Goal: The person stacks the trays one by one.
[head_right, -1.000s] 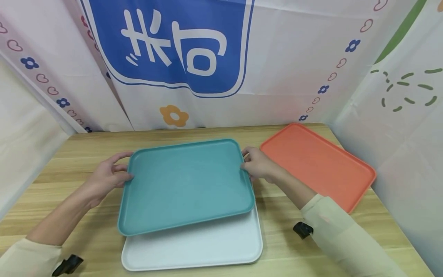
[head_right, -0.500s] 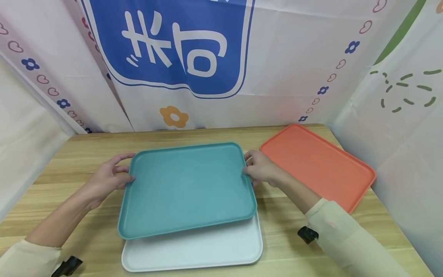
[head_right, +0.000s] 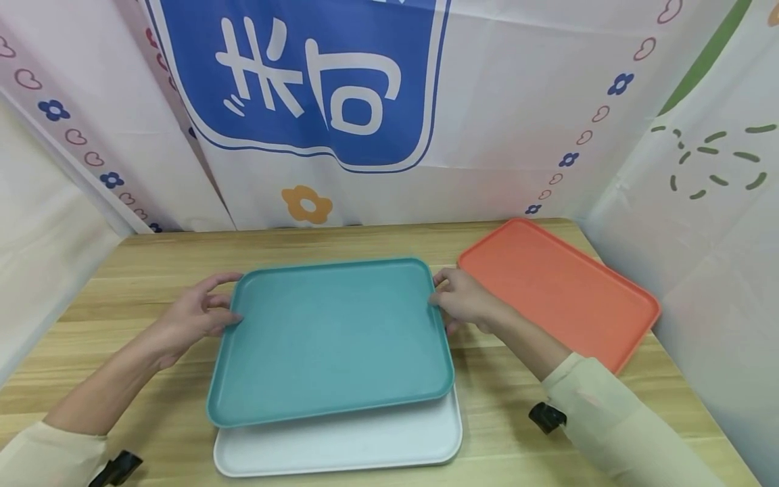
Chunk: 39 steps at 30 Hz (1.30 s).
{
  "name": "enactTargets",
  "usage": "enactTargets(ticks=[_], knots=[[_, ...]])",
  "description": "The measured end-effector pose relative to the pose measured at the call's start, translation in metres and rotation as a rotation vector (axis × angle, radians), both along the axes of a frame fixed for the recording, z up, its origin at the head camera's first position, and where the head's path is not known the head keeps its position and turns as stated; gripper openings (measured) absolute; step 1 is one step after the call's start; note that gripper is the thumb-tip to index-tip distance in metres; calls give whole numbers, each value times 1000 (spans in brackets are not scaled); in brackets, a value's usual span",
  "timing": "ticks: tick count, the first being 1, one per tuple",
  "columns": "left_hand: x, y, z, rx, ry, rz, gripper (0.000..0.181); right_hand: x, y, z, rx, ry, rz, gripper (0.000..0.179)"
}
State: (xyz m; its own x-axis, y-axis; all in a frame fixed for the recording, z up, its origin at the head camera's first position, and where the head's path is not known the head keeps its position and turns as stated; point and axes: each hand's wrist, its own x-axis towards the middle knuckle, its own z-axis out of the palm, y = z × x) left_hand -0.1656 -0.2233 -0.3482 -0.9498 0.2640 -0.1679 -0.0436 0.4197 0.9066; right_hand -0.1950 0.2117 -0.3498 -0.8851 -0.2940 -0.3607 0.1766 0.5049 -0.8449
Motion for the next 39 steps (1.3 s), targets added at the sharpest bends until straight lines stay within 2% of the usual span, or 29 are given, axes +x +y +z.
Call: enactTargets(ticks=[10, 23, 32, 39], knots=[[4, 0, -3, -25, -38, -28, 82, 7, 3, -4, -54, -65, 15, 42], [5, 3, -5, 14, -64, -55, 82, 12, 8, -9, -71, -81, 19, 39], [7, 3, -5, -24, -62, -69, 93, 15, 8, -11, -75, -79, 60, 59], [7, 2, -5, -6, -63, -93, 96, 17, 8, -13, -69, -72, 52, 58]])
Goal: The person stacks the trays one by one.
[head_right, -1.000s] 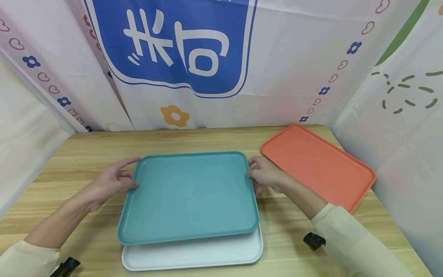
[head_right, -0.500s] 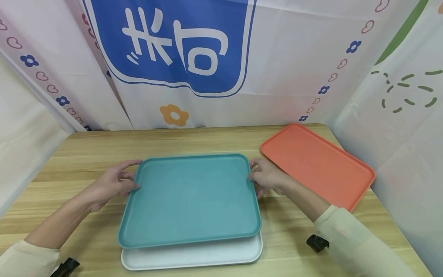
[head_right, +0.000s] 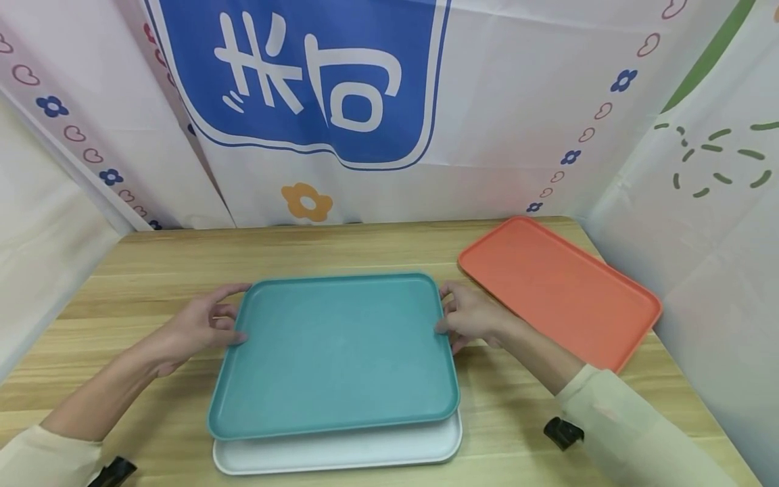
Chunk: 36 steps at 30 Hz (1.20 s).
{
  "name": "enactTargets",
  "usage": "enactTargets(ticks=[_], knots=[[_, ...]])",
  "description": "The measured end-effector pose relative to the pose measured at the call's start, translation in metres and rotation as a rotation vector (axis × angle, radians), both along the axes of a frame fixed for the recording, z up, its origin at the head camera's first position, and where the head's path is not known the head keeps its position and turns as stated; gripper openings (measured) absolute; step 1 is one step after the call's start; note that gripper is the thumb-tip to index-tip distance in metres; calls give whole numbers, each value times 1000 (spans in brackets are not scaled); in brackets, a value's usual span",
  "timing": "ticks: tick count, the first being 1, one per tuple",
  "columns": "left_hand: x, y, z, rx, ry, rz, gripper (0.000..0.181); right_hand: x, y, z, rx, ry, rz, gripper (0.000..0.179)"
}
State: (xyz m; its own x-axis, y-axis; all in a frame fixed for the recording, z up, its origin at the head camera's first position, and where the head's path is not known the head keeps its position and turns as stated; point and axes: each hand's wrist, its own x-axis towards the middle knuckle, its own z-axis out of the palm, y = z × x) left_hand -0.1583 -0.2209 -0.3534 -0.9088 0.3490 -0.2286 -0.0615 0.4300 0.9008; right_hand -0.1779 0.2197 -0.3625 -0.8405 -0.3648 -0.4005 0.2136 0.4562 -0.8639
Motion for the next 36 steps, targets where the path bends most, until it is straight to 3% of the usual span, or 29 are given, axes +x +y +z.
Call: enactTargets(ticks=[19, 36], knots=[[2, 1, -3, 29, 11, -4, 91, 5, 0, 3, 5, 16, 12, 54], [8, 4, -1, -50, 21, -3, 86, 10, 6, 6, -23, -3, 37, 43]])
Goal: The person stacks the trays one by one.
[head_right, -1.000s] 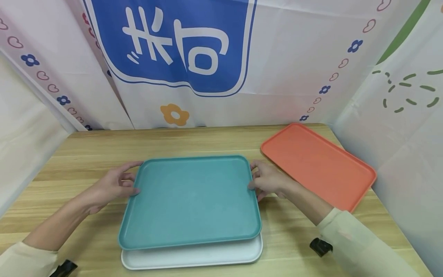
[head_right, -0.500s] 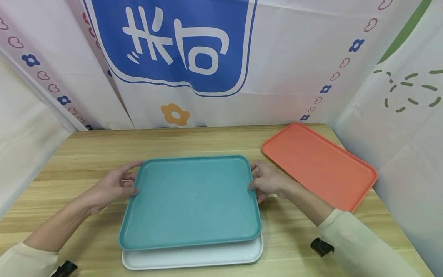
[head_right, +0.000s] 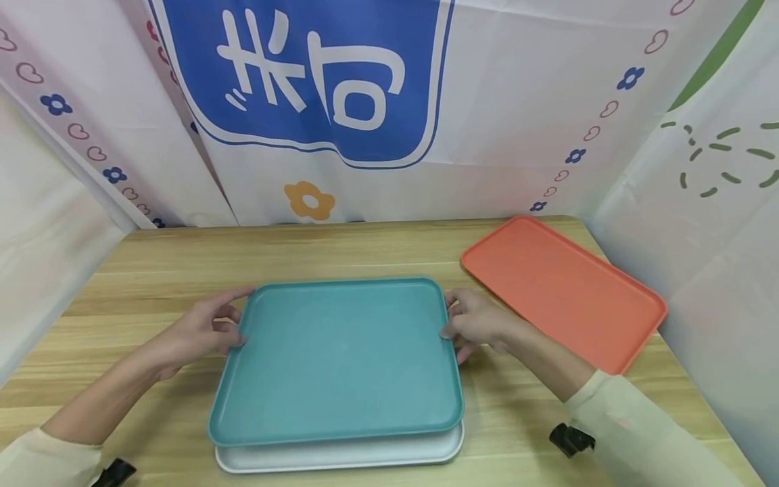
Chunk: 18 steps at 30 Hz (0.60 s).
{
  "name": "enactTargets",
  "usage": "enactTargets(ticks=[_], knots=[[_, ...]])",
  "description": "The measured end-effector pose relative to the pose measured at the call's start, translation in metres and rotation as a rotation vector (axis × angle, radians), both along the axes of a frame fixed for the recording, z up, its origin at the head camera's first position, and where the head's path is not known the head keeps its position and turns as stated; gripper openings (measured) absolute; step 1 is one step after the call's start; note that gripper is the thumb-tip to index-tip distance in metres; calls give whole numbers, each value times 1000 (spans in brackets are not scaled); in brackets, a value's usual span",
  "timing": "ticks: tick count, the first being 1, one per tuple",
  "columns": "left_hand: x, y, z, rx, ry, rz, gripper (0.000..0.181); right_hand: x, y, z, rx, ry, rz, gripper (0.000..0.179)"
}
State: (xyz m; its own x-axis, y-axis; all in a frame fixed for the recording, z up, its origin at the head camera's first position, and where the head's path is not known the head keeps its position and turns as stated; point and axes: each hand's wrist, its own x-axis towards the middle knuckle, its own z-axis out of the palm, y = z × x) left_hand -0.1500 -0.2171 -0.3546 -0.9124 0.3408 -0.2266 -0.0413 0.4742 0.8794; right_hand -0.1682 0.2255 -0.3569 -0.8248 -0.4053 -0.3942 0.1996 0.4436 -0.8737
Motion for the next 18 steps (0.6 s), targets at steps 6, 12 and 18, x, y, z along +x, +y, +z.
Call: enactTargets(ticks=[6, 12, 18], knots=[[1, 1, 0, 0, -13, -6, 87, 1, 1, 1, -8, -17, -14, 41], [2, 1, -2, -40, 22, -19, 83, 1, 0, -1, -4, -31, -11, 41], [2, 1, -2, -56, 33, -32, 82, 2, 0, -2, -4, -30, -7, 40]])
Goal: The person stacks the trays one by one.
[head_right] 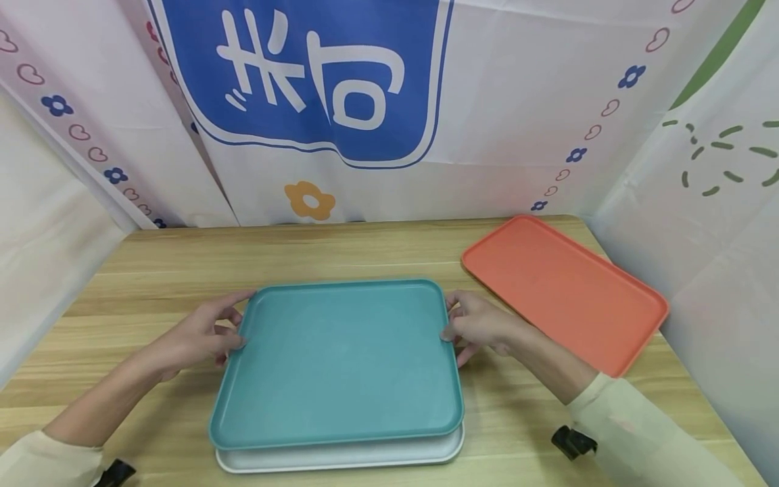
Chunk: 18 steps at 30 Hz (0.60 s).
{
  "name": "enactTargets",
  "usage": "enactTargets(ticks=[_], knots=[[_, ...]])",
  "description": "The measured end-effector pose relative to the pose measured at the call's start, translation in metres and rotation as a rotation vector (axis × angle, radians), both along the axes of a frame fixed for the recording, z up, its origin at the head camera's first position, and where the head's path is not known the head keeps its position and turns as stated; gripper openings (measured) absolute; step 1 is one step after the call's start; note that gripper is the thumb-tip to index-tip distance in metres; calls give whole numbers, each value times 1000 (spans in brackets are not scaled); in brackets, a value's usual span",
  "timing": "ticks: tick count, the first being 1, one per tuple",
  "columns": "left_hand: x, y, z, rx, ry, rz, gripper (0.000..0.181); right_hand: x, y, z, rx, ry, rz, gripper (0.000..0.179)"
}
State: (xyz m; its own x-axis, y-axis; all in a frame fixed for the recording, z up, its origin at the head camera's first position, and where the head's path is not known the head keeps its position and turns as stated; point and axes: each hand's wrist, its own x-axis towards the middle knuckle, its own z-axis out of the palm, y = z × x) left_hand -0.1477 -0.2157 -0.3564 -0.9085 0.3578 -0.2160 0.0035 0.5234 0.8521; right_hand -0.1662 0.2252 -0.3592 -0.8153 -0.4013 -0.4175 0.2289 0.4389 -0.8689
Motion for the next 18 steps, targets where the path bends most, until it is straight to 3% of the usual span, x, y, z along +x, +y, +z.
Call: enactTargets(ticks=[18], knots=[[2, 0, 0, -7, 28, -7, 81, 5, -4, 1, 127, 51, -4, 35]])
